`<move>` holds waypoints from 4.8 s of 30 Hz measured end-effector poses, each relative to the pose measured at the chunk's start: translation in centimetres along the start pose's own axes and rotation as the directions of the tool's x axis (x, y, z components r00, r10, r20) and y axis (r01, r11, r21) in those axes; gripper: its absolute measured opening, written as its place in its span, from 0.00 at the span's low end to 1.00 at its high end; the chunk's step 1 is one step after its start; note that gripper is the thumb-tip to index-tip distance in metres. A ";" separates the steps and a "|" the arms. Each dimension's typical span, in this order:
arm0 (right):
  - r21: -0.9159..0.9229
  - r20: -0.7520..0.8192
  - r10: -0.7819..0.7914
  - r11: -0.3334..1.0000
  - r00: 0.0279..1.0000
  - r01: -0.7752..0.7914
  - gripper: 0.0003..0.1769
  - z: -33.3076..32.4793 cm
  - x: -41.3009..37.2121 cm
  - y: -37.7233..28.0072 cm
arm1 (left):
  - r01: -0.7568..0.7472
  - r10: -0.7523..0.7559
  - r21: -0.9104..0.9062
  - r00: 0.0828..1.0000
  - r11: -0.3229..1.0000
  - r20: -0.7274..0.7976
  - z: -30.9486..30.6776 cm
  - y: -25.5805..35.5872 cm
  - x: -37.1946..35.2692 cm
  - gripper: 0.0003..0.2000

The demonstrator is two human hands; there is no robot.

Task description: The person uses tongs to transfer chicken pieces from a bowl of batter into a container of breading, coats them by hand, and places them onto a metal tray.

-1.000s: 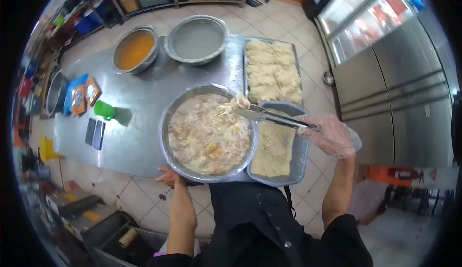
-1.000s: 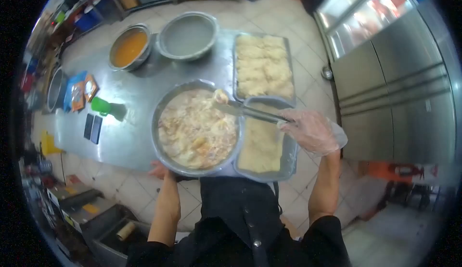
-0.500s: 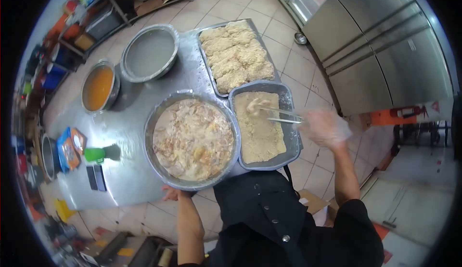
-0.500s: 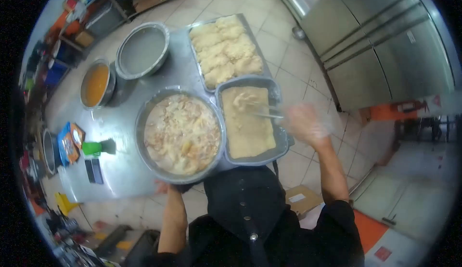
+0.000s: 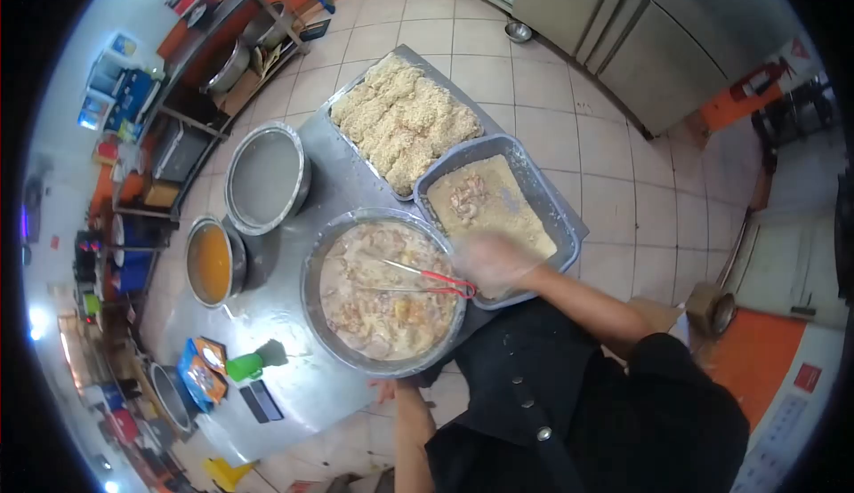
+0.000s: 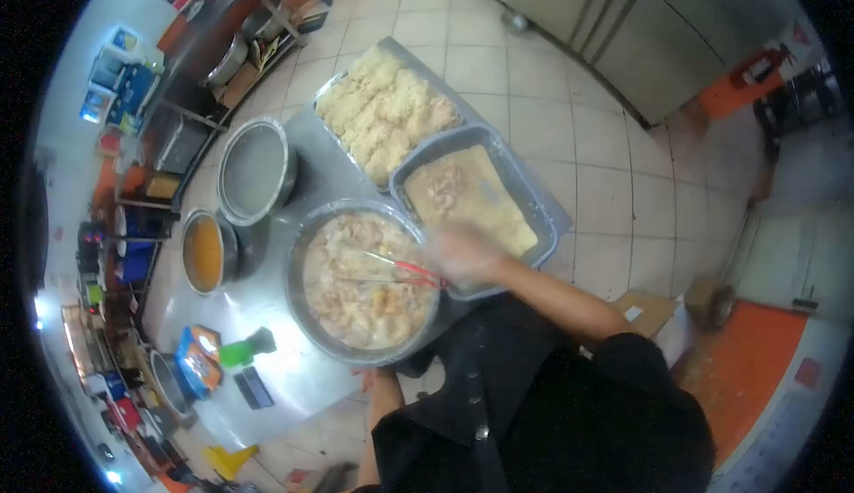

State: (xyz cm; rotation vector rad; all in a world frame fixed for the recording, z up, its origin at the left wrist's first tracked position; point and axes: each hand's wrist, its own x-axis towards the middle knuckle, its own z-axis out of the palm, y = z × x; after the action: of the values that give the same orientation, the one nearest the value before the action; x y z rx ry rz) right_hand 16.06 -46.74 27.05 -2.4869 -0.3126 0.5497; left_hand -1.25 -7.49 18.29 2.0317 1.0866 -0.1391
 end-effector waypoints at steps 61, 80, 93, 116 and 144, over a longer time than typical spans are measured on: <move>-0.265 -0.668 -0.129 0.962 0.733 -0.072 0.14 3.1 6.3 10.4 | 0.372 -0.431 -0.233 0.646 0.898 -0.630 9.5 -2.3 9.4 0.31; 0.107 0.487 0.069 0.985 0.871 -0.137 0.38 -2.7 1.6 12.9 | 0.385 -0.455 -0.256 0.623 0.887 -0.636 9.7 -3.0 9.2 0.32; 0.030 -0.137 0.331 0.944 0.934 -0.330 0.38 -2.3 -5.0 3.3 | 0.337 -0.413 -0.245 0.656 0.909 -0.632 9.4 -3.7 10.0 0.32; -0.249 -0.184 0.329 0.896 0.926 -0.368 0.55 1.7 3.7 6.1 | 0.354 -0.447 -0.277 0.632 0.893 -0.633 9.5 -3.5 9.6 0.33; 0.961 0.267 0.348 -0.022 0.899 -0.277 0.27 1.2 2.1 12.3 | 0.378 -0.478 -0.303 0.565 0.875 -0.673 9.6 -3.9 9.7 0.35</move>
State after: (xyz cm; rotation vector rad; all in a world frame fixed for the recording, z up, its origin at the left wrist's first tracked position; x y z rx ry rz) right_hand 18.62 -55.49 18.45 -1.0525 0.5889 0.5647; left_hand 4.39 -6.73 5.26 1.6645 2.0430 0.5542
